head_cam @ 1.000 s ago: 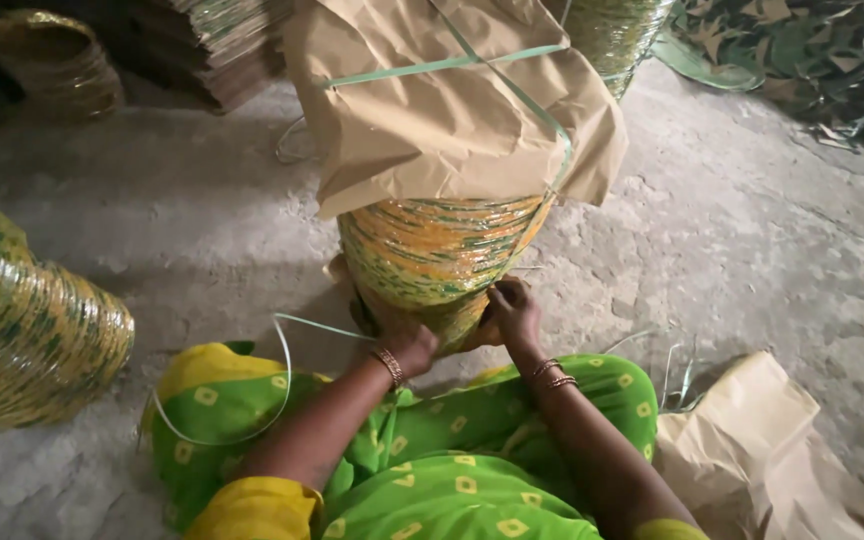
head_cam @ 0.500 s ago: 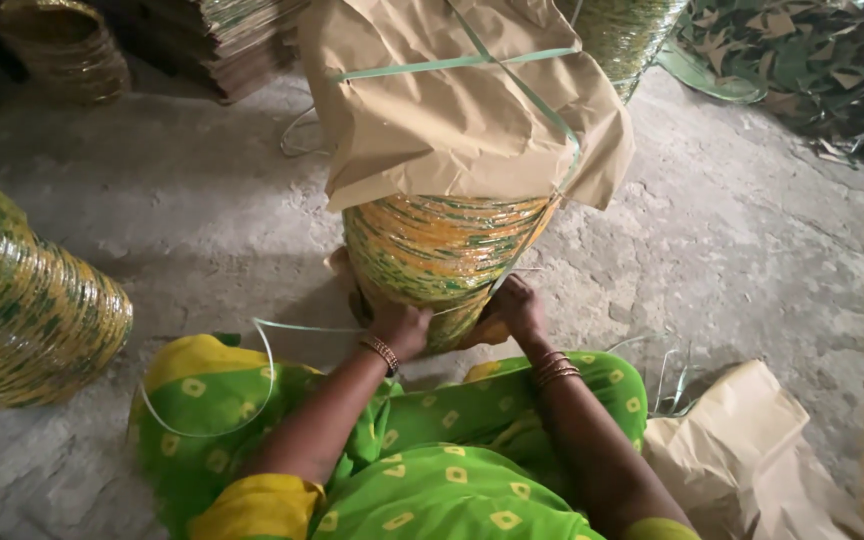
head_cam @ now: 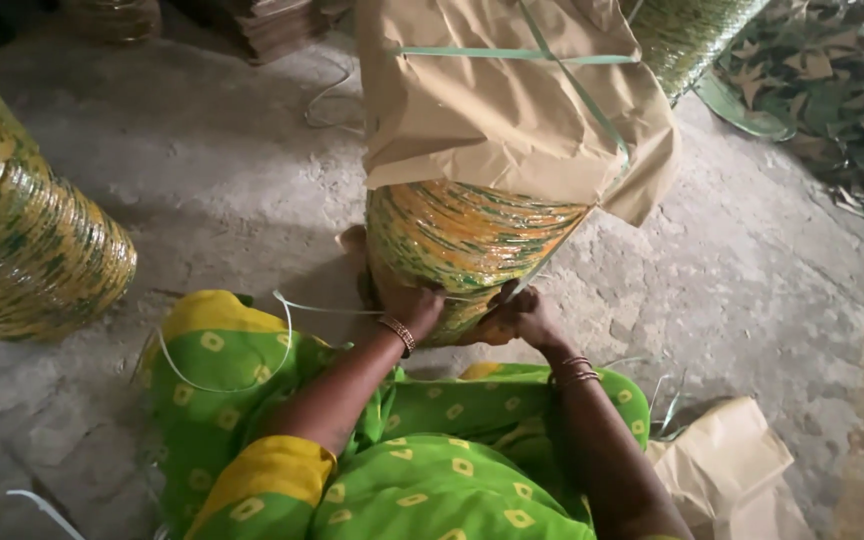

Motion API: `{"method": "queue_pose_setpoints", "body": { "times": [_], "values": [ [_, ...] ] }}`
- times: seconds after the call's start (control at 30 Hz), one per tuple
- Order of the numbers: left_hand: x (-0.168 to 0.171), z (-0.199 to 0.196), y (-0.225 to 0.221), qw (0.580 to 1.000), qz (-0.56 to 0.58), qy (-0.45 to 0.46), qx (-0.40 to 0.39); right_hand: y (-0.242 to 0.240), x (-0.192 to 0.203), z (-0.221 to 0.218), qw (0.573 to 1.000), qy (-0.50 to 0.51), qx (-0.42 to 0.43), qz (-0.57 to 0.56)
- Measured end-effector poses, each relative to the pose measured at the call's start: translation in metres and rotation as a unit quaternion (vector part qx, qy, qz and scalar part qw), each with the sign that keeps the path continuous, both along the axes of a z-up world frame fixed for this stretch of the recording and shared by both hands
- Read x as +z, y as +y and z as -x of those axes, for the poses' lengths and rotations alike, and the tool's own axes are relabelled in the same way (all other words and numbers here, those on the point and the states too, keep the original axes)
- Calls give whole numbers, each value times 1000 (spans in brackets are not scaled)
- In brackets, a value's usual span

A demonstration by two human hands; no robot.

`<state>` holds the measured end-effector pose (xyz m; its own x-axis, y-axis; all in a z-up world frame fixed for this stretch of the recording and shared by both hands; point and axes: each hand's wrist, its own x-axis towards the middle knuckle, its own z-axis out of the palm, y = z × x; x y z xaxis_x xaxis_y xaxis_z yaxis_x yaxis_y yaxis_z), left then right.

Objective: The recorder is tying large stacks of patterned paper plates with white string for packaging.

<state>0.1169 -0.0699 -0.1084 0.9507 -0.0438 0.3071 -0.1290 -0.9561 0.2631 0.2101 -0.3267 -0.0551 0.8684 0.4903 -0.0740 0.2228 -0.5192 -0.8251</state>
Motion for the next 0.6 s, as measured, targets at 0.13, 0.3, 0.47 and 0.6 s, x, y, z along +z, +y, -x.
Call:
{"method": "queue_pose_setpoints", "body": {
  "times": [0.13,0.3,0.47,0.6],
  "values": [
    [-17,-3,3,999,9,-22,-30,2,-8,-16,992,72,94,-45],
    [34,14,2,977,-60,-204,21,5,14,-17,975,-25,221,1],
    [74,29,5,1000,2,3,29,16,-50,-1,972,83,106,-191],
    [154,67,-6,996,14,-82,38,42,-7,65,944,104,-77,-304]
  ]
}}
